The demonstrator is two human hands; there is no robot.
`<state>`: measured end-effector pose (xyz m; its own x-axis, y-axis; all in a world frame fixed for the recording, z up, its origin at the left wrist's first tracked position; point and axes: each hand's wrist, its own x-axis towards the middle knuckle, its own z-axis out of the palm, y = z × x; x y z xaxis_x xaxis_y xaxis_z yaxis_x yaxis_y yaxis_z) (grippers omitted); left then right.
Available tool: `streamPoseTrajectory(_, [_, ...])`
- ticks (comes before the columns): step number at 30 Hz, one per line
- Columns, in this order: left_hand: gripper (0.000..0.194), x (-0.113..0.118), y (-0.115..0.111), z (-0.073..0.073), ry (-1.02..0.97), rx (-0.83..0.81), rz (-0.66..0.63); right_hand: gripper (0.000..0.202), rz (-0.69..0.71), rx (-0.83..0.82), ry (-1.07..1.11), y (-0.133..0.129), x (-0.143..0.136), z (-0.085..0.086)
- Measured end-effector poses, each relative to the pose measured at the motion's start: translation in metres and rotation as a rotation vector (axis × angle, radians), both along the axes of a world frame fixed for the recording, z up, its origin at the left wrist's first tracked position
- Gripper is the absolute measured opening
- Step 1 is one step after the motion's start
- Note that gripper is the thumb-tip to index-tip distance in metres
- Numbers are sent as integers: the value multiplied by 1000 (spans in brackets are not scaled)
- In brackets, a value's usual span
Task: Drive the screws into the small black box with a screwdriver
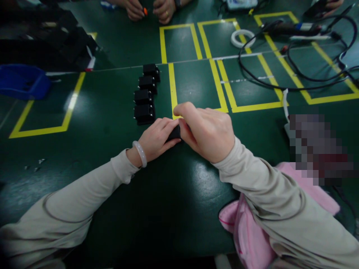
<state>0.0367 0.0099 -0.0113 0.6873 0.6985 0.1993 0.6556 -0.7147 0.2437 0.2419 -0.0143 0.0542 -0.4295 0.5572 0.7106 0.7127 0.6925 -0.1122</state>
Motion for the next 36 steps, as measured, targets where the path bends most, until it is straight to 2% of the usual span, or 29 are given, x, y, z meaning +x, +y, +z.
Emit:
streamPoseTrajectory(9, [55, 0, 0, 0, 1, -23, 7, 20, -28, -55, -11, 0, 1, 0])
streamPoseTrajectory(24, [56, -1, 0, 0, -4, -19, 4, 22, -7, -41, 12, -1, 2, 0])
streamPoseTrajectory(36, [55, 0, 0, 1, -7, -36, 7, 26, -46, -67, 5, -1, 2, -1])
